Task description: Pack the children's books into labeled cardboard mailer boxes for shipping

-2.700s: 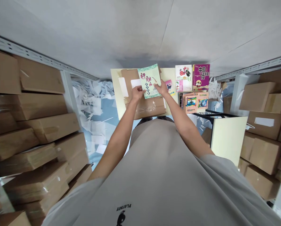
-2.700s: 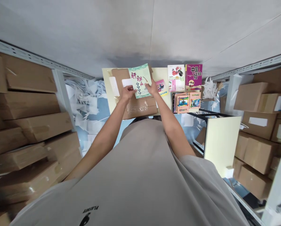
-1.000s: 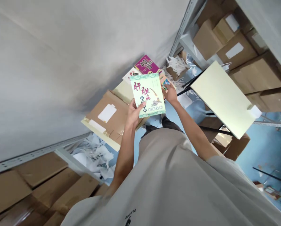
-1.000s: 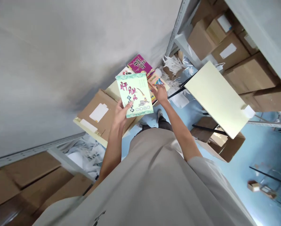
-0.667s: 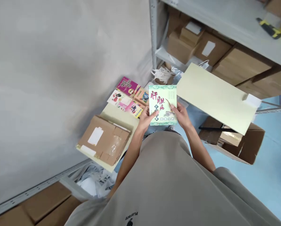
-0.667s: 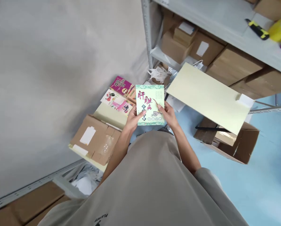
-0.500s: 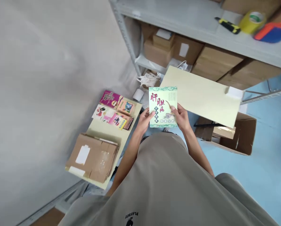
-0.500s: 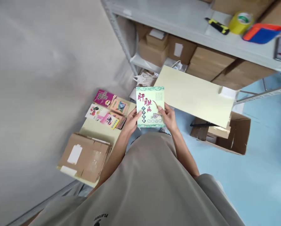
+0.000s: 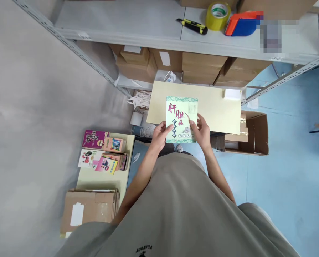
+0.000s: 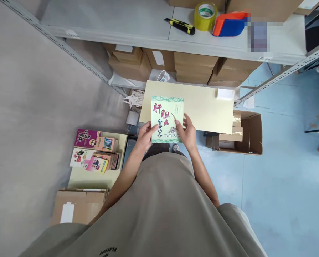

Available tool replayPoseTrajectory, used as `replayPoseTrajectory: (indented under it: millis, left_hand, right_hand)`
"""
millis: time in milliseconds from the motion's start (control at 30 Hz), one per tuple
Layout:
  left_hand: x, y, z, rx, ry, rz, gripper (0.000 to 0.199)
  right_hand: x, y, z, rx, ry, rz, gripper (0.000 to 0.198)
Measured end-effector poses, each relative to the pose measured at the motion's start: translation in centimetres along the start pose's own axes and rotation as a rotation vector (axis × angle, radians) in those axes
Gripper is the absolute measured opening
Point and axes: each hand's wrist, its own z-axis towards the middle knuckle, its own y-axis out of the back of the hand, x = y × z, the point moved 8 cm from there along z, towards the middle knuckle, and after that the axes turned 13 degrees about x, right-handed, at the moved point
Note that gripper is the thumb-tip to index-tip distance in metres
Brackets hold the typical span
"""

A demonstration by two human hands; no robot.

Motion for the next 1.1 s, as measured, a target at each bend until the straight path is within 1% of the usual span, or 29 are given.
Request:
replayPoseTrajectory:
  millis: [33, 67, 100, 167, 200, 267, 333, 367, 400, 433, 500, 567, 600, 633, 667, 767, 800, 833, 900, 967, 1033, 1100]
  left_hand:
    - [-0.4, -0.3, 0.6, -0.027, -0.027, 0.049, 0.074]
    - [-0.8, -0.7, 1.1, -0.052, -0.061, 0.101, 0.071]
    - [-1.3, -1.3, 1.5, -0.069, -0.097, 0.152, 0.067]
    - [-2.1, -2.9, 2.3, -0.069, -0.153, 0.25, 0.057]
    - [-2.4, -3.7, 2.7, -0.052, -0.166, 0.293, 0.053]
    - [-3.0, -5.0, 3.7, 0.016, -0.162, 0.352, 0.05]
    - [-3.6, -5.2, 5.0, 0.135, -0.128, 0.328, 0.058]
    - [-3.9, -4.8, 5.7, 0.189, -0.106, 0.288, 0.064]
    - [-4.3, -3.9, 6.6, 0.217, -0.085, 0.245, 0.071]
    - [-4.8, -2.5, 7.4, 0.21, -0.068, 0.211, 0.077]
    - [-5.9, 1.1, 9.2, 0.105, -0.055, 0.191, 0.083]
    - [-7.1, 4.6, 10.6, -0.035, -0.07, 0.205, 0.084]
    - [-7.5, 5.8, 11.2, -0.075, -0.075, 0.2, 0.084]
    - [-7.7, 6.6, 11.8, -0.078, -0.069, 0.181, 0.083]
    - [-7.7, 6.8, 12.3, -0.04, -0.045, 0.144, 0.081]
    - [-6.7, 5.6, 13.8, 0.198, 0.094, -0.006, 0.071]
    - [-6.5, 5.2, 14.1, 0.256, 0.128, -0.035, 0.07]
    - [-6.5, 5.1, 14.5, 0.282, 0.144, -0.045, 0.07]
    - [-7.0, 5.4, 15.4, 0.278, 0.133, -0.023, 0.069]
    - [-7.9, 5.8, 16.3, 0.27, 0.105, 0.019, 0.072]
    - [-9.3, 5.7, 17.0, 0.273, 0.053, 0.076, 0.075]
    - [-11.0, 5.2, 17.3, 0.26, -0.034, 0.165, 0.071]
  right_hand:
    - [0.4, 0.4, 0.1, -0.061, 0.013, -0.054, 0.078]
    - [0.8, 0.4, 0.3, -0.093, 0.021, -0.09, 0.08]
    - [1.2, -0.1, 0.6, -0.088, 0.022, -0.101, 0.082]
    - [1.8, -2.0, 1.5, -0.014, 0.002, -0.083, 0.083]
    - [1.9, -2.9, 2.1, 0.013, -0.016, -0.075, 0.083]
    - [2.0, -3.9, 3.4, 0.006, -0.053, -0.075, 0.075]
    - [1.9, -3.6, 5.0, -0.039, -0.073, -0.061, 0.064]
    - [1.8, -3.2, 5.9, -0.056, -0.071, -0.034, 0.063]
    - [1.8, -2.7, 6.7, -0.065, -0.063, 0.003, 0.065]
    - [1.8, -2.3, 7.4, -0.064, -0.055, 0.045, 0.066]
    - [2.0, -1.8, 8.5, -0.033, -0.057, 0.136, 0.066]
    - [2.3, -2.2, 9.2, 0.023, -0.084, 0.231, 0.063]
    - [2.6, -2.6, 9.4, 0.045, -0.102, 0.276, 0.063]
    - [2.8, -3.1, 9.6, 0.059, -0.119, 0.317, 0.063]
    - [3.1, -3.6, 9.8, 0.064, -0.134, 0.351, 0.064]
    - [3.5, -4.8, 10.8, 0.056, -0.161, 0.389, 0.068]
    - [3.4, -5.1, 11.2, 0.049, -0.167, 0.387, 0.07]
    - [3.3, -5.2, 11.6, 0.04, -0.171, 0.38, 0.071]
    - [2.9, -5.2, 12.6, 0.023, -0.177, 0.355, 0.072]
    - [2.8, -4.7, 13.5, -0.018, -0.153, 0.28, 0.071]
    - [3.3, -3.8, 14.1, -0.123, -0.094, 0.14, 0.073]
    - [4.0, -3.8, 14.5, -0.215, -0.043, 0.027, 0.078]
